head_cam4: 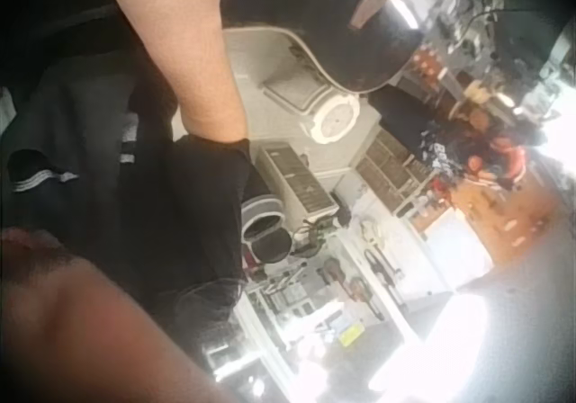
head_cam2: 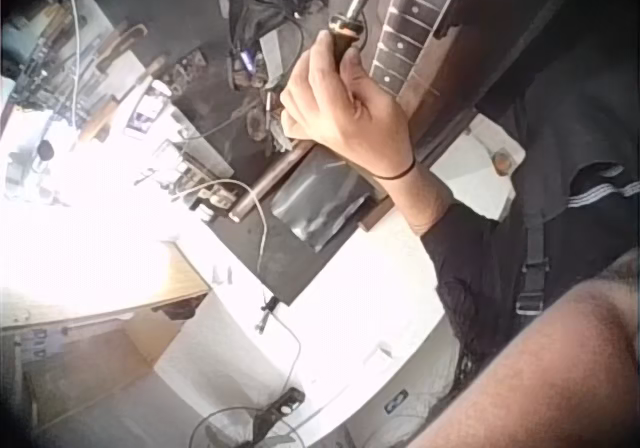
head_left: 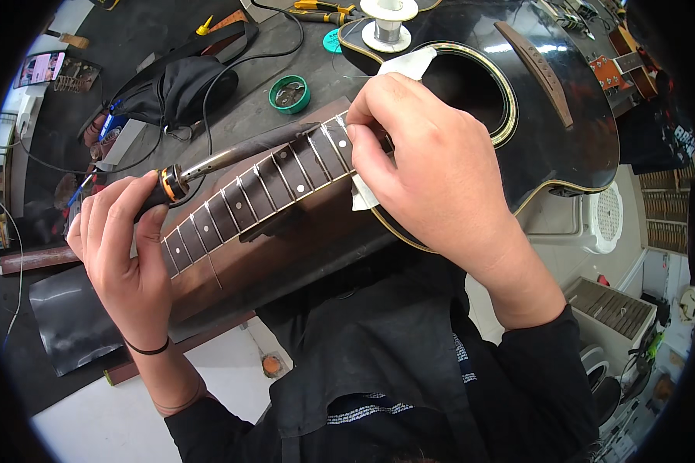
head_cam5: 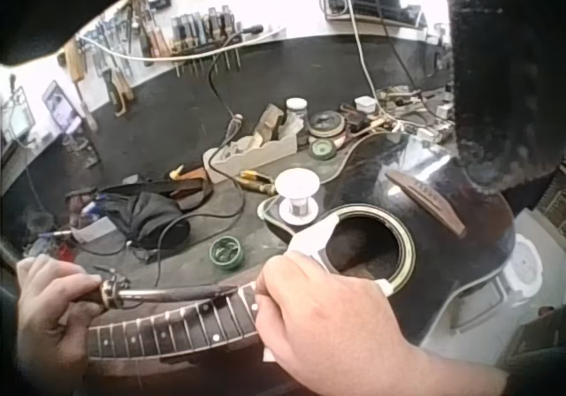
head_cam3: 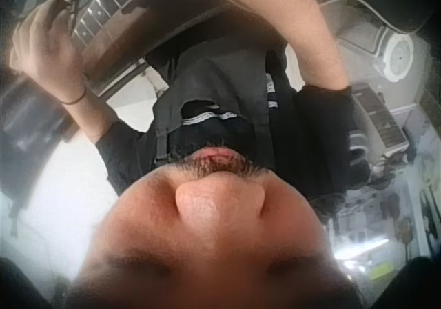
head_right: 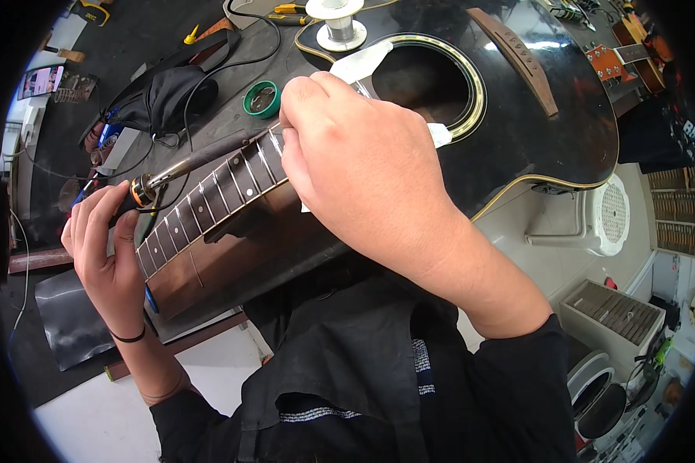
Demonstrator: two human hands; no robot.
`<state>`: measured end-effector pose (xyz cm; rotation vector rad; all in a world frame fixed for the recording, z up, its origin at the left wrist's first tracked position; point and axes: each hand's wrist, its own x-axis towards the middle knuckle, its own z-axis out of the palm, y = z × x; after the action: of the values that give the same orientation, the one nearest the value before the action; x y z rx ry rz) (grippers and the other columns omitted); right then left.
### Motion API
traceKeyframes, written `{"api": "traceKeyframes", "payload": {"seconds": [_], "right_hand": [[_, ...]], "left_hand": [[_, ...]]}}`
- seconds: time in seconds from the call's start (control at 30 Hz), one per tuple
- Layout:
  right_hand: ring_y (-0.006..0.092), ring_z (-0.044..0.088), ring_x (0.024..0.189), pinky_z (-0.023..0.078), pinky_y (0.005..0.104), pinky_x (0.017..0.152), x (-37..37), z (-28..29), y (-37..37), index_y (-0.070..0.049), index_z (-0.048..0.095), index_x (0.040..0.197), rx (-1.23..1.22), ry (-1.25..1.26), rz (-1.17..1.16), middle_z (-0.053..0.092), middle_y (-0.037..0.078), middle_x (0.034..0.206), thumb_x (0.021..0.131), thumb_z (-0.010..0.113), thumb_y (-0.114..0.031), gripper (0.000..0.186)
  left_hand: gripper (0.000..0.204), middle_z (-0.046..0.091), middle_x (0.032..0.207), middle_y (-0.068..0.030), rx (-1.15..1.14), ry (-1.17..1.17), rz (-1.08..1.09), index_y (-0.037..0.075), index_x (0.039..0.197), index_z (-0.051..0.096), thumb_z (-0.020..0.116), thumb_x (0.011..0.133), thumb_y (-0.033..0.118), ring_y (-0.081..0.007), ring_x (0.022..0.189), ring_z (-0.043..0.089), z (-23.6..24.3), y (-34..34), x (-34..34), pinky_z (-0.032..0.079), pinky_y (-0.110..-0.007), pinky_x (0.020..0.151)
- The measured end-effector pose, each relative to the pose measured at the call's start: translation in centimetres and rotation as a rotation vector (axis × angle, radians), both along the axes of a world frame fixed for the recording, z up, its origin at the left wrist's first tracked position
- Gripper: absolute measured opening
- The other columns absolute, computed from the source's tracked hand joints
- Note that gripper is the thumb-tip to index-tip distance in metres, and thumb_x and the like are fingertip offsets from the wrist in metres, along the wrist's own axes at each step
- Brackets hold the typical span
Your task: The person uses a soldering iron to apply heat to the fretboard of an acoustic guitar while feeding solder wire along the frets. They move the soldering iron along the neck, applying heat and solder to multiple frets in sequence.
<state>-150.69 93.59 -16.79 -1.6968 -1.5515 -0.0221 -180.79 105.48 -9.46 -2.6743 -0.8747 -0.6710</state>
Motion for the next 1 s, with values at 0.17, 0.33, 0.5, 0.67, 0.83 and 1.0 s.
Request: {"api": "traceKeyframes", "payload": {"seconds": [0.17,0.33,0.5,0.67,0.83,1.0], "right_hand": [[0.0327,0.074,0.079,0.057,0.0426,0.071,0.04,0.01,-0.04,-0.006,0.068,0.102,0.005,0.005,0.0,0.074,0.01,0.097,0.101,0.077,-0.009,0.01],[0.0327,0.074,0.08,0.057,0.0429,0.071,0.14,0.0,-0.09,-0.006,0.068,0.102,0.005,0.01,-0.001,0.074,0.01,0.097,0.101,0.077,-0.009,0.009],[0.0332,0.074,0.08,0.057,0.0432,0.071,0.18,-0.13,-0.09,-0.007,0.069,0.102,0.009,0.017,-0.005,0.074,0.01,0.097,0.102,0.077,-0.01,0.009],[0.0336,0.074,0.08,0.057,0.0434,0.071,0.21,0.05,-0.14,-0.007,0.069,0.102,0.003,0.014,-0.004,0.074,0.01,0.097,0.102,0.077,-0.01,0.009],[0.0337,0.074,0.08,0.057,0.0434,0.071,0.18,-0.01,-0.1,-0.007,0.068,0.102,-0.001,0.012,-0.007,0.074,0.01,0.097,0.102,0.077,-0.01,0.009],[0.0334,0.074,0.079,0.057,0.043,0.071,0.18,-0.09,-0.09,-0.007,0.068,0.102,0.006,0.005,-0.004,0.074,0.01,0.097,0.101,0.077,-0.01,0.009]], "left_hand": [[0.029,0.081,0.126,-0.0114,-0.028,0.028,0.025,0.004,0.133,0.081,0.079,0.103,0.005,-0.0297,0.122,0.073,0.39,-0.37,-0.2,0.042,-0.046,0.121],[0.029,0.081,0.126,-0.0113,-0.042,0.025,0.035,0.003,0.133,0.081,0.079,0.104,0.004,-0.0296,0.122,0.073,0.31,-0.32,-0.14,0.042,-0.046,0.121],[0.029,0.081,0.126,-0.0112,-0.046,0.029,0.036,0.003,0.133,0.081,0.079,0.104,0.005,-0.0294,0.122,0.073,0.37,-0.39,-0.1,0.042,-0.045,0.121],[0.028,0.081,0.127,-0.0112,-0.048,0.036,0.038,0.004,0.133,0.081,0.078,0.105,0.006,-0.0292,0.123,0.073,0.39,-0.4,-0.11,0.042,-0.045,0.12],[0.029,0.081,0.127,-0.0113,-0.04,0.036,0.039,0.004,0.133,0.081,0.079,0.105,0.006,-0.0296,0.122,0.073,0.34,-0.37,-0.18,0.042,-0.046,0.12],[0.029,0.081,0.126,-0.0114,-0.045,0.036,0.035,0.003,0.133,0.081,0.079,0.104,0.005,-0.0299,0.122,0.073,0.4,-0.54,-0.13,0.042,-0.046,0.12]]}}
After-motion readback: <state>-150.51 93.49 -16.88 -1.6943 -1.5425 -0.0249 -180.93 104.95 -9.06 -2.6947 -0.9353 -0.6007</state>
